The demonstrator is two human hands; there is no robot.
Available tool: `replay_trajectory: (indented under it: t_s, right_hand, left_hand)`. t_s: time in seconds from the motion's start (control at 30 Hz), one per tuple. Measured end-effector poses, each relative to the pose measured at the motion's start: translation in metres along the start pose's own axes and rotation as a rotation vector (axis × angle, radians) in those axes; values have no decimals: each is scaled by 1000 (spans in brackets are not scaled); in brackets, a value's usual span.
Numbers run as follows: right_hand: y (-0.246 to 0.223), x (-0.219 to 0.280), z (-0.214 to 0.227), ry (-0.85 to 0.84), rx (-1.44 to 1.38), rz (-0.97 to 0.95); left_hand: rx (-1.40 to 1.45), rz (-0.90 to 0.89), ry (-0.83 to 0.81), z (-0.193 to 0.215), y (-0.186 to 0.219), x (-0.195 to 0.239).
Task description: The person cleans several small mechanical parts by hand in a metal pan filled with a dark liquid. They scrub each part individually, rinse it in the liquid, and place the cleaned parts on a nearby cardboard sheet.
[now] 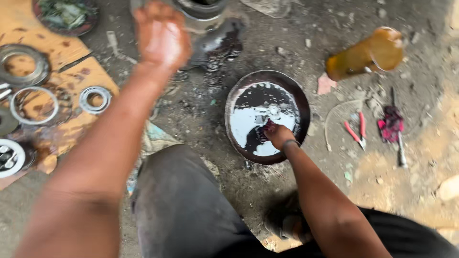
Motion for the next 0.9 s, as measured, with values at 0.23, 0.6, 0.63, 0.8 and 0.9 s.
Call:
replay_trajectory:
  t_s: [0.23, 0.6, 0.63, 0.8, 0.9]
  right_hand:
    - [-34, -7, 22, 123, -286, -151]
    - [55, 29, 5, 47, -449, -752]
    - [45, 18, 24, 143, -394, -676]
    - [31, 1, 108, 238, -506, -553]
    - [123, -9, 162, 312, -600, -601]
  left_hand:
    - [371, 413, -693, -76, 232, 14]
    - [221, 9, -1140, -147, 357, 214]
    - [161, -25, -1154, -156, 358, 218]
    - [84, -56, -1189, -208, 371, 231]
    - [17, -53, -1261, -277, 441, 221]
Point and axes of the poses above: each hand's wrist, its own x-axis away from the middle knuckle, its own z-axis out of the back of the hand, y = z × x, the point moved 8 cm from there along -x, towards the middle knuckle, and after that the axes turned 11 degrees about y, right-handed, at the moved point
